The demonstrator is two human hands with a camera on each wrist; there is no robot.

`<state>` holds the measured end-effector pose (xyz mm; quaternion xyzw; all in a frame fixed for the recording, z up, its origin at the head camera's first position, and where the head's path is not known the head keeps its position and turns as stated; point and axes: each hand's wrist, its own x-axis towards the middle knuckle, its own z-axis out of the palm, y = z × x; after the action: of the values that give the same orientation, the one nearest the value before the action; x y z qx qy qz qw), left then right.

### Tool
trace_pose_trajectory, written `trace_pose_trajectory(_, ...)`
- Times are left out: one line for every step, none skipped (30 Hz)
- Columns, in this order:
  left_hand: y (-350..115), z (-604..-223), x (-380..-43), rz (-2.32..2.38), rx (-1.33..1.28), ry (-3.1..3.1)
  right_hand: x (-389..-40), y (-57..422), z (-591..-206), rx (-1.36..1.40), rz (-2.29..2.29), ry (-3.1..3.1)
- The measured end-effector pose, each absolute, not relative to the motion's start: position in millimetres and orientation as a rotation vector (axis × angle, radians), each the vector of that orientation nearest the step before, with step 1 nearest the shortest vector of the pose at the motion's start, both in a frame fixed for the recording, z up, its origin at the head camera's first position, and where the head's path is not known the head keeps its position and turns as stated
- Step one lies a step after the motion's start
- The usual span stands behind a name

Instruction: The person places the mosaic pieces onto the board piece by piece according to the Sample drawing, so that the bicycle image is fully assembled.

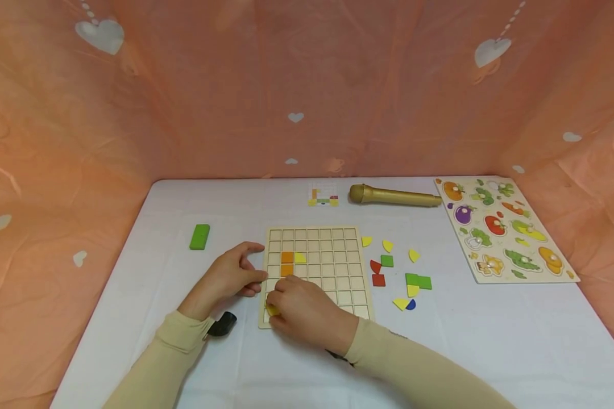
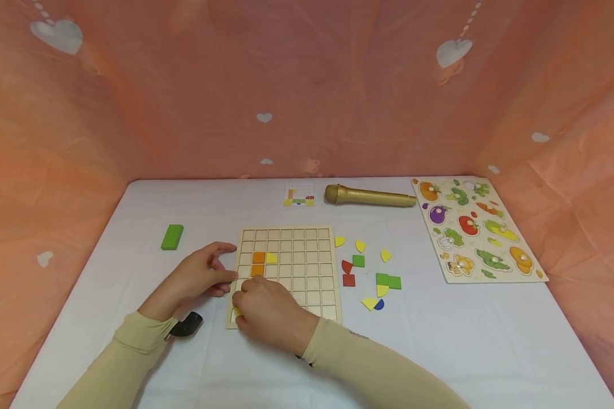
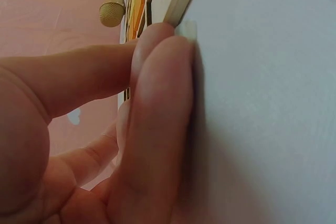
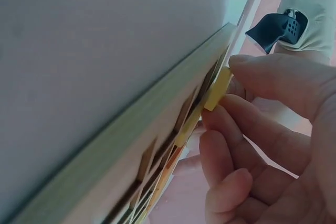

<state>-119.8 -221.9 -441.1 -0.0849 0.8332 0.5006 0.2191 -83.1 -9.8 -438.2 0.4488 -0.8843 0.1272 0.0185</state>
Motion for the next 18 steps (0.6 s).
trace_pose_trajectory(-221.9, -441.2, -119.9, 1.384, -0.237, 2.305, -82.7, -10.5, -438.7, 1.393, 0.39, -2.746)
trace_pose_trajectory(-222.0, -441.4, -120.0, 1.384, -0.239, 2.305, -82.5, -11.1, -438.9, 1.391, 0.387, -2.745)
trace_pose_trajectory(-222.1, -441.6, -120.1, 1.383, -0.236, 2.306, -82.2, -11.7, -438.8, 1.389, 0.384, -2.743)
trace_pose_trajectory(-222.2, -441.8, -120.2, 1.383, -0.234, 2.305, -81.8, -12.3, -439.1, 1.389, 0.38, -2.739)
trace_pose_trajectory(-222.1, -441.7, -120.2, 1.385, -0.232, 2.305, -81.2, -12.7, -439.0, 1.389, 0.382, -2.737)
trace_pose_trajectory(-222.0, -441.5, -120.2, 1.388, -0.232, 2.305, -81.0, -13.3, -439.1, 1.389, 0.382, -2.734)
trace_pose_trajectory(-221.9, -441.4, -120.1, 1.389, -0.229, 2.305, -80.7, -13.8, -439.2, 1.387, 0.383, -2.731)
trace_pose_trajectory(-221.9, -441.3, -120.0, 1.391, -0.226, 2.305, -80.4, -14.2, -439.1, 1.385, 0.382, -2.728)
trace_pose_trajectory(-221.8, -441.1, -119.9, 1.39, -0.221, 2.307, -80.1, -14.5, -438.9, 1.383, 0.381, -2.728)
trace_pose_trajectory(-221.6, -440.8, -119.9, 1.392, -0.222, 2.307, -79.9, -14.8, -438.8, 1.381, 0.382, -2.729)
trace_pose_trajectory(-221.5, -440.6, -119.7, 1.393, -0.222, 2.307, -79.8, -14.9, -438.9, 1.38, 0.382, -2.729)
trace_pose_trajectory(-221.4, -440.4, -119.6, 1.392, -0.221, 2.308, -79.9, -15.0, -439.1, 1.379, 0.378, -2.729)
trace_pose_trajectory(-221.4, -440.4, -119.5, 1.391, -0.219, 2.308, -79.9, -15.0, -439.2, 1.378, 0.374, -2.73)
trace_pose_trajectory(-221.4, -440.3, -119.5, 1.391, -0.218, 2.31, -80.0, -14.9, -439.4, 1.378, 0.371, -2.731)
trace_pose_trajectory(-221.3, -440.2, -119.4, 1.391, -0.218, 2.31, -80.2, -14.8, -439.7, 1.38, 0.369, -2.731)
trace_pose_trajectory(-221.2, -440.0, -119.3, 1.392, -0.22, 2.309, -80.5, -14.7, -439.9, 1.381, 0.369, -2.732)
trace_pose_trajectory(-221.4, -440.2, -119.3, 1.392, -0.22, 2.308, -80.8, -14.6, -440.3, 1.384, 0.369, -2.732)
trace_pose_trajectory(-221.5, -440.3, -119.3, 1.392, -0.22, 2.307, -81.2, -14.5, -440.5, 1.386, 0.372, -2.735)
